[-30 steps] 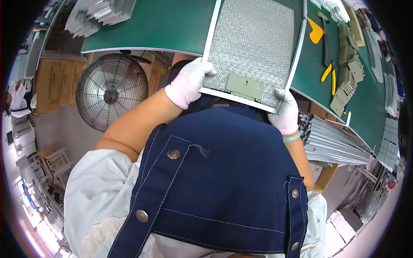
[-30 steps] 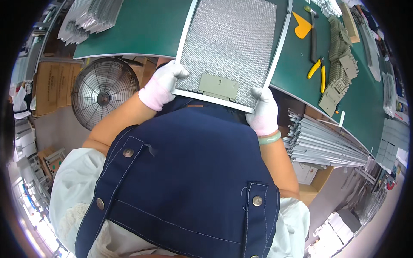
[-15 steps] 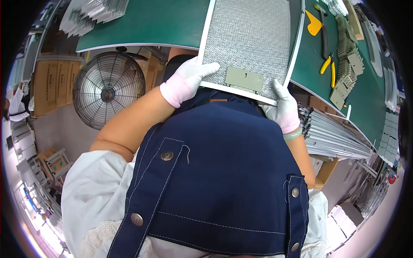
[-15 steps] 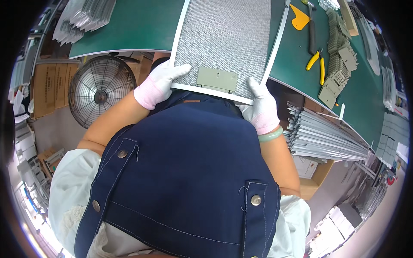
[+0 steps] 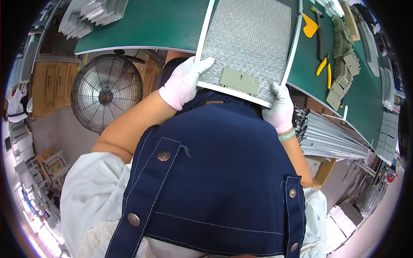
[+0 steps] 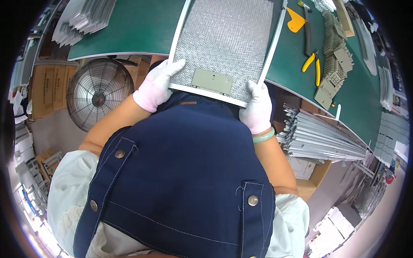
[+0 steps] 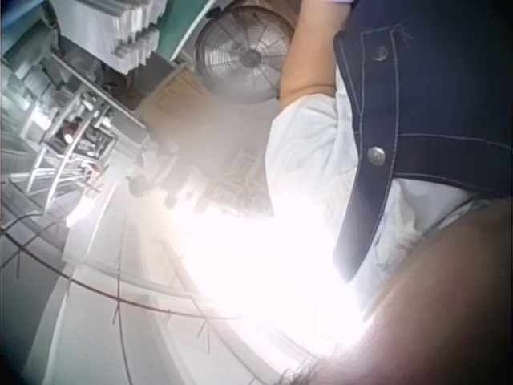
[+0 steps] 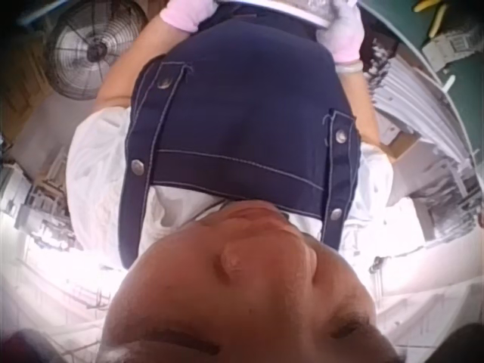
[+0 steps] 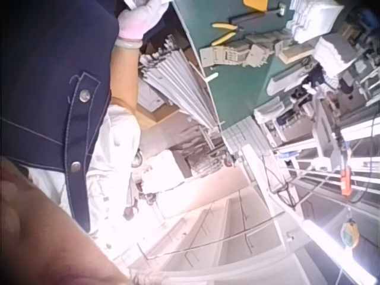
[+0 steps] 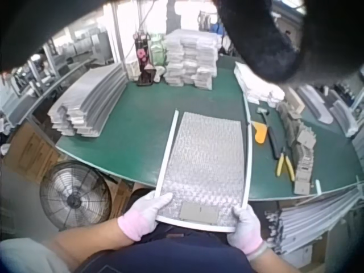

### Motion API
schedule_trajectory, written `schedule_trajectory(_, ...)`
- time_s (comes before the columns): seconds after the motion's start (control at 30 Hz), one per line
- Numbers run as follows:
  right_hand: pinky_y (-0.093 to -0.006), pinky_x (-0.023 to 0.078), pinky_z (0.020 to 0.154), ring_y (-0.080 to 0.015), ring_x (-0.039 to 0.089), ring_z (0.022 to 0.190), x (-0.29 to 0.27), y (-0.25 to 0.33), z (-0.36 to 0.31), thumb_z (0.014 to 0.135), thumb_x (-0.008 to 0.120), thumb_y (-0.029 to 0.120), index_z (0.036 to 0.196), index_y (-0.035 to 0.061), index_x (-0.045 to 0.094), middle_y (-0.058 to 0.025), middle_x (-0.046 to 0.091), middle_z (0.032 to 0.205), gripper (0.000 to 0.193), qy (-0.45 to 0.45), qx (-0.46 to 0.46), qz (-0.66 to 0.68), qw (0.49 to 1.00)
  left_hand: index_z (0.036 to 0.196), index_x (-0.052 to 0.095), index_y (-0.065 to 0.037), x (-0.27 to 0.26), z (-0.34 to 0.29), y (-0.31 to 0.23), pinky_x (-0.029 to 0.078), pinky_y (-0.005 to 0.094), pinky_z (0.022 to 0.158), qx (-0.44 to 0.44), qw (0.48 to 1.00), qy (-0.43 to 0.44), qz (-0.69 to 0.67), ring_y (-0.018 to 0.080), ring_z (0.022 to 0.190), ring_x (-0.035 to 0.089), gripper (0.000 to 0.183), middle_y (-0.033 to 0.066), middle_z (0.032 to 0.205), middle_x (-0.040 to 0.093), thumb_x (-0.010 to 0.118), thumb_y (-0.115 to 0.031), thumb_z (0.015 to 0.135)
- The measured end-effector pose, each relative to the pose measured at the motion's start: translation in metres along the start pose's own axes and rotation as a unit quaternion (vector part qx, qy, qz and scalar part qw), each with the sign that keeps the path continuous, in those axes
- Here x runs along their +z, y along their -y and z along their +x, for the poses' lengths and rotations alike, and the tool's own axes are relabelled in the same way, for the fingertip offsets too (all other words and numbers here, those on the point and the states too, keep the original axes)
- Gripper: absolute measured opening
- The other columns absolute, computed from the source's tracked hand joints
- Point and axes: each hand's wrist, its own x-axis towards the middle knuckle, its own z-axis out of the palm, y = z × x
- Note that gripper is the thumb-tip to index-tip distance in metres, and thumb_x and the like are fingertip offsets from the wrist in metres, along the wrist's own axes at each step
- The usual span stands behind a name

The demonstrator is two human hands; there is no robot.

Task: The person assembles metal mesh frames by placing a mesh sheet on a table, positioning a plastic component, and attaching white metal strips to the edges. They use a hammer to secure the strips and a handheld power tool to fasten the assembly. The process is repeated for multiple units.

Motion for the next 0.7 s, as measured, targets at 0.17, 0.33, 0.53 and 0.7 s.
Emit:
schedule_trajectory(0.17,-0.0419,0.053,0.094,-0.0217,0.064,0.102,0.021,0.011,-0.006,0.097,0.058,0.013,0.123,0.0042,0.053,-0.0085,0.062,0.111,0.029,-0.017,0.054,0.053,0.997,0.130,0.052,0.001,-0.004,0.002,-0.001,0.052,0.0401,0.098,0.002,0.999,0.034,-0.004,0.0246,0.110,0.063,0.036,0.0122,0.122,0.062,0.057,-0.012,0.097)
schedule_trajectory(0.33,-0.0463,0.051,0.099,-0.0255,0.063,0.109,0.016,0.011,-0.003,0.097,0.057,0.012,0.128,0.0061,0.053,-0.0101,0.062,0.118,0.032,0.038,0.086,0.060,0.994,0.128,0.054,0.001,-0.004,0.004,-0.005,0.052,0.0397,0.097,-0.001,0.998,0.056,0.033,0.0237,0.109,0.063,0.034,0.0113,0.122,0.063,0.057,-0.013,0.098)
schedule_trajectory(0.53,-0.0420,0.053,0.096,-0.0234,0.063,0.107,0.004,0.011,0.000,0.098,0.056,0.012,0.128,0.0048,0.052,-0.0119,0.061,0.117,0.032,0.069,0.088,0.043,0.993,0.127,0.058,0.000,-0.009,0.008,-0.012,0.052,0.0345,0.095,-0.070,0.995,0.066,0.038,0.0201,0.108,0.063,0.034,0.0090,0.116,0.066,0.058,-0.018,0.098)
schedule_trajectory(0.7,-0.0320,0.053,0.085,-0.0148,0.063,0.093,0.017,0.011,-0.006,0.098,0.060,0.018,0.116,-0.0008,0.054,-0.0078,0.063,0.102,0.027,-0.035,0.015,-0.012,0.999,0.125,0.057,0.003,-0.006,0.004,-0.008,0.050,0.0309,0.094,-0.002,0.993,0.053,0.101,0.0180,0.106,0.063,0.034,0.0098,0.117,0.065,0.059,-0.017,0.098)
